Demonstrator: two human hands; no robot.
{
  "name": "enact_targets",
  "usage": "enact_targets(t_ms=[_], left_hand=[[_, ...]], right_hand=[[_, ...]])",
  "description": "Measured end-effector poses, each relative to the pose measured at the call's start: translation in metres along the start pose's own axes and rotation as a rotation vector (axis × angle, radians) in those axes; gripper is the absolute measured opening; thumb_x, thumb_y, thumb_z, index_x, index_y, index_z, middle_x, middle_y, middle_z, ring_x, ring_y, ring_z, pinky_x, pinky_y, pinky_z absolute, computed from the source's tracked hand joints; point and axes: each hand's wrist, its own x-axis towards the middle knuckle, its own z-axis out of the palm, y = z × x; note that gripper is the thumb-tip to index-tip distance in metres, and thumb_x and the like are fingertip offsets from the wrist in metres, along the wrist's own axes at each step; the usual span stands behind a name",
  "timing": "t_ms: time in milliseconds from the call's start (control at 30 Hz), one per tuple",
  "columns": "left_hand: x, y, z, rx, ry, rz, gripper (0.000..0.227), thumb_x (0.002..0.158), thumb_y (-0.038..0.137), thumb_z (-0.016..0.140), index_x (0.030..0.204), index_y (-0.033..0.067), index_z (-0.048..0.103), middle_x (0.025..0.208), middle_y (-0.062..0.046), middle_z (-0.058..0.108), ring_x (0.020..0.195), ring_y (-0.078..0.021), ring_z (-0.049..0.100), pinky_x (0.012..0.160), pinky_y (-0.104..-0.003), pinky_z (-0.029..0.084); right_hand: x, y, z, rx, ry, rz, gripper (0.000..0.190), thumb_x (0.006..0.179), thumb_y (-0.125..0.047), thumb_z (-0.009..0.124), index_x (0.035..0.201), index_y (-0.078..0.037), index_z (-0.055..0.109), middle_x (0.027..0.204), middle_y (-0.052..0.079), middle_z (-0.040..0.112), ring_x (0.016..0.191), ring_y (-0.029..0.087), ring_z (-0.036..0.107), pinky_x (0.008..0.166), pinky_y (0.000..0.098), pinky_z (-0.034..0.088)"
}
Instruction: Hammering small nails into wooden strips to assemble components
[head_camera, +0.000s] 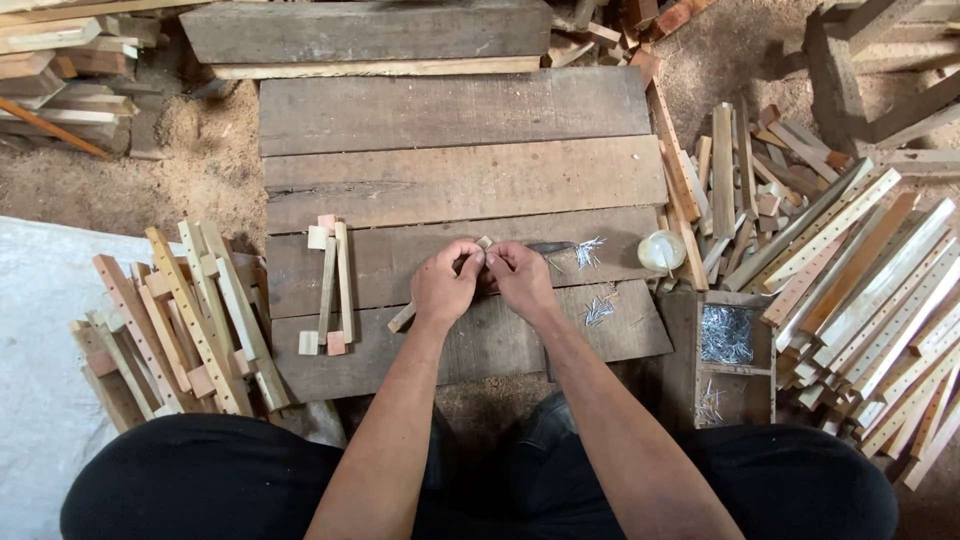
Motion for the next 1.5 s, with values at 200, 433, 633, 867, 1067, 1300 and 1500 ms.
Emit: enact_targets(t_ms=[200, 433, 633, 867, 1067, 1300, 1500], left_hand=[[-0.009, 0.020, -0.001, 0.017, 0.119, -0.053, 0.016, 0.098, 0.043, 0.061, 0.104, 0.0359, 0.074, 0.102, -0.004, 0.078, 0.103, -0.0362, 0.072, 0.091, -0.052, 0.057], [-0.001, 0.007, 0.017, 0.086, 0.235, -0.022, 0.014, 0.094, 0.038, 0.064, 0.104, 0.0408, 0.073, 0.094, -0.003, 0.079, 0.095, -0.0349, 0.074, 0.085, -0.051, 0.059], [-0.005, 0.010, 0.016, 0.081, 0.237, -0.017, 0.015, 0.095, 0.035, 0.063, 0.105, 0.0387, 0.074, 0.093, -0.008, 0.079, 0.093, -0.0387, 0.074, 0.082, -0.054, 0.059], [-0.009, 0.005, 0.021, 0.133, 0.291, 0.138, 0.016, 0.099, 0.035, 0.061, 0.103, 0.0283, 0.075, 0.082, -0.013, 0.075, 0.081, -0.0363, 0.075, 0.072, -0.049, 0.058], [0.001, 0.001, 0.023, 0.157, 0.280, 0.182, 0.024, 0.102, 0.034, 0.056, 0.110, 0.0197, 0.075, 0.085, -0.012, 0.075, 0.080, -0.0337, 0.074, 0.070, -0.044, 0.057], [-0.005, 0.001, 0.017, 0.116, 0.206, 0.170, 0.025, 0.100, 0.035, 0.054, 0.109, 0.0228, 0.074, 0.086, -0.010, 0.074, 0.081, -0.0347, 0.073, 0.073, -0.048, 0.057], [-0.009, 0.013, 0.007, 0.116, 0.195, 0.137, 0.026, 0.100, 0.034, 0.057, 0.113, 0.0197, 0.075, 0.089, -0.008, 0.076, 0.084, -0.0318, 0.075, 0.074, -0.044, 0.057]], right_hand=[[-0.044, -0.051, -0.036, -0.477, 0.249, -0.042, 0.017, 0.100, -0.017, 0.064, 0.109, -0.013, 0.077, 0.087, 0.007, 0.080, 0.078, 0.020, 0.078, 0.072, 0.0320, 0.062], [-0.042, 0.051, -0.050, -0.774, 0.260, 0.072, 0.052, 0.081, -0.053, 0.081, 0.098, -0.008, 0.062, 0.087, 0.015, 0.071, 0.091, 0.039, 0.073, 0.082, 0.0503, 0.059], [-0.055, 0.019, -0.049, 0.001, 0.193, 0.320, 0.031, 0.085, -0.027, 0.069, 0.095, 0.003, 0.067, 0.053, 0.018, 0.061, 0.040, 0.028, 0.066, 0.036, 0.0402, 0.059], [-0.113, -0.061, -0.047, -0.306, 0.167, -0.021, 0.036, 0.091, -0.030, 0.061, 0.114, -0.003, 0.066, 0.078, 0.029, 0.068, 0.074, 0.045, 0.072, 0.059, 0.0549, 0.047], [-0.113, -0.063, -0.044, -0.474, 0.108, -0.213, 0.039, 0.103, -0.037, 0.048, 0.125, -0.012, 0.068, 0.080, 0.026, 0.073, 0.081, 0.047, 0.072, 0.062, 0.0585, 0.050], [-0.121, -0.065, -0.038, -0.568, 0.122, -0.268, 0.038, 0.105, -0.038, 0.045, 0.123, -0.010, 0.064, 0.072, 0.025, 0.072, 0.076, 0.047, 0.072, 0.063, 0.0600, 0.052], [-0.103, -0.050, -0.042, -0.551, 0.099, -0.218, 0.044, 0.107, -0.042, 0.040, 0.123, -0.010, 0.064, 0.077, 0.026, 0.073, 0.078, 0.051, 0.071, 0.065, 0.0600, 0.054]])
